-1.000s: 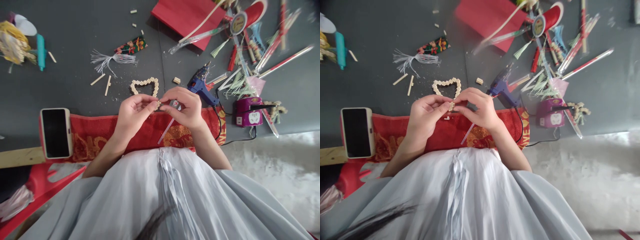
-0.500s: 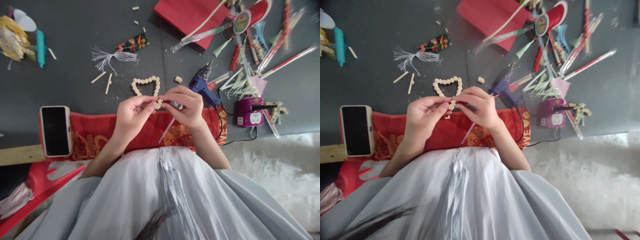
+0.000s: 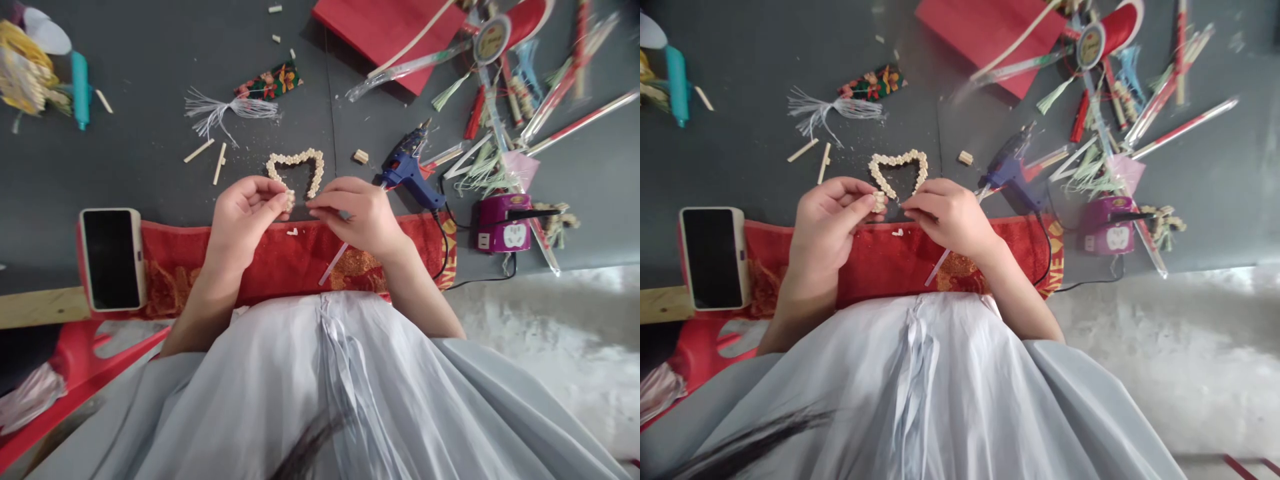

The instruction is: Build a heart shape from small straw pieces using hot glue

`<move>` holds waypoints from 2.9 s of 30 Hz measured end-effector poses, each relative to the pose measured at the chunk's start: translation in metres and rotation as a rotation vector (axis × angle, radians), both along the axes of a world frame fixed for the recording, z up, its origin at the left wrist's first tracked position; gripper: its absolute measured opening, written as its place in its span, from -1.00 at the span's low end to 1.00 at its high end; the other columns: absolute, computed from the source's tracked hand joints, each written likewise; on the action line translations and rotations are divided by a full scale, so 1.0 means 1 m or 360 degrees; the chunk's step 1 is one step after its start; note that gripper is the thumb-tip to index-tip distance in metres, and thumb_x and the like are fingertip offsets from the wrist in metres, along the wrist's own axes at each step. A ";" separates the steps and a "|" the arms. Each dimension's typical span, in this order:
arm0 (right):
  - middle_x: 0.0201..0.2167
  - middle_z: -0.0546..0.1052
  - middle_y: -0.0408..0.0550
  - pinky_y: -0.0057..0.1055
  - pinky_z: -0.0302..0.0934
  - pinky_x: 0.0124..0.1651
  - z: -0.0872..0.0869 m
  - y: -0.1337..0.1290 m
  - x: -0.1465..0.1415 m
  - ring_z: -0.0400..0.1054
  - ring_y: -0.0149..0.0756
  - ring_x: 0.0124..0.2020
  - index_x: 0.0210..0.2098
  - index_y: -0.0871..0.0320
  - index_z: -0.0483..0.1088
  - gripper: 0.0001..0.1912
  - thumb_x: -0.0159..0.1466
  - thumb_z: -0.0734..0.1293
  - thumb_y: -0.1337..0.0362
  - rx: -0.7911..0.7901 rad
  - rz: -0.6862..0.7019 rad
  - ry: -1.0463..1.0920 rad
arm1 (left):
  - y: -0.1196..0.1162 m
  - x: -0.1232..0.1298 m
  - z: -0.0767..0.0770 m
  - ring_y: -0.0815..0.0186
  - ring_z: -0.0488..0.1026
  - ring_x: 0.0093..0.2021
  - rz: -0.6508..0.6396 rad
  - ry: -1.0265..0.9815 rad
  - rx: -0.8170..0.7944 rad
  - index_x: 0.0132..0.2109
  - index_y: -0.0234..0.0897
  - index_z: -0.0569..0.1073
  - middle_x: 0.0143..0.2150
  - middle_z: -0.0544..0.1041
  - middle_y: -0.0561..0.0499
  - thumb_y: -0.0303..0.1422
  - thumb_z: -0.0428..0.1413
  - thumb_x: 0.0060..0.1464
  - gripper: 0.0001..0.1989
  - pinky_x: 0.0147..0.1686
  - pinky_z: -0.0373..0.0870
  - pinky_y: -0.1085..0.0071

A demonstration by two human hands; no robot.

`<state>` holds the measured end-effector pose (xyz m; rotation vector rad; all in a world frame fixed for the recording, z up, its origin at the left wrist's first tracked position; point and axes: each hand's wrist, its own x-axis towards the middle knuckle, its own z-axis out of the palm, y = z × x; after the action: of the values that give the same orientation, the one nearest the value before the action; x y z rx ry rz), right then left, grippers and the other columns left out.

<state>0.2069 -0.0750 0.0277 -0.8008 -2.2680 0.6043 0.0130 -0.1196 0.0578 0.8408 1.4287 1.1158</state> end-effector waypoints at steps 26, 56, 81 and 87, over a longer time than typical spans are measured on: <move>-0.41 0.54 -0.13 -0.48 0.20 -0.34 -0.006 -0.025 -0.012 0.35 -0.44 -0.40 -0.35 0.17 0.48 -0.86 0.33 0.35 0.27 -0.0660 -0.0217 0.0349 | -0.017 -0.007 -0.023 0.44 0.55 -0.30 -0.0185 -0.0253 -0.0001 -0.19 -0.22 0.51 -0.30 0.54 0.09 -0.30 0.26 0.06 -0.83 -0.28 0.56 0.53; -0.38 0.57 -0.10 -0.45 0.28 -0.27 -0.007 -0.031 -0.021 0.38 -0.43 -0.37 -0.31 0.18 0.48 -0.64 0.36 0.29 0.00 -0.0993 -0.0271 0.0525 | -0.012 0.001 -0.018 0.35 0.50 -0.10 -0.0322 0.0457 0.0446 -0.18 -0.18 0.65 -0.11 0.54 -0.05 -0.26 0.24 0.15 -0.85 -0.22 0.46 0.50; -0.40 0.52 -0.05 -0.31 0.29 -0.24 0.009 -0.027 0.000 0.37 -0.31 -0.37 -0.37 0.12 0.59 -0.80 0.31 0.35 0.22 -0.0321 -0.0385 -0.0115 | -0.004 0.001 -0.024 0.53 0.39 -0.48 -0.0144 -0.0408 -0.0115 -0.38 -0.24 0.53 -0.42 0.51 0.12 -0.17 0.41 -0.13 -0.70 -0.45 0.36 0.57; -0.31 0.57 -0.03 -0.34 0.36 -0.20 0.020 -0.028 -0.015 0.44 -0.32 -0.31 -0.19 0.11 0.56 -0.80 0.34 0.35 0.15 -0.0410 -0.0282 0.0111 | -0.007 0.003 -0.026 0.50 0.39 -0.47 -0.0214 -0.0389 -0.0131 -0.37 -0.24 0.56 -0.47 0.51 0.10 -0.07 0.45 -0.21 -0.62 -0.48 0.32 0.57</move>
<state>0.1918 -0.1025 0.0480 -1.0752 -2.0540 0.8374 0.0156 -0.1262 0.0317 0.7052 1.1896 1.0133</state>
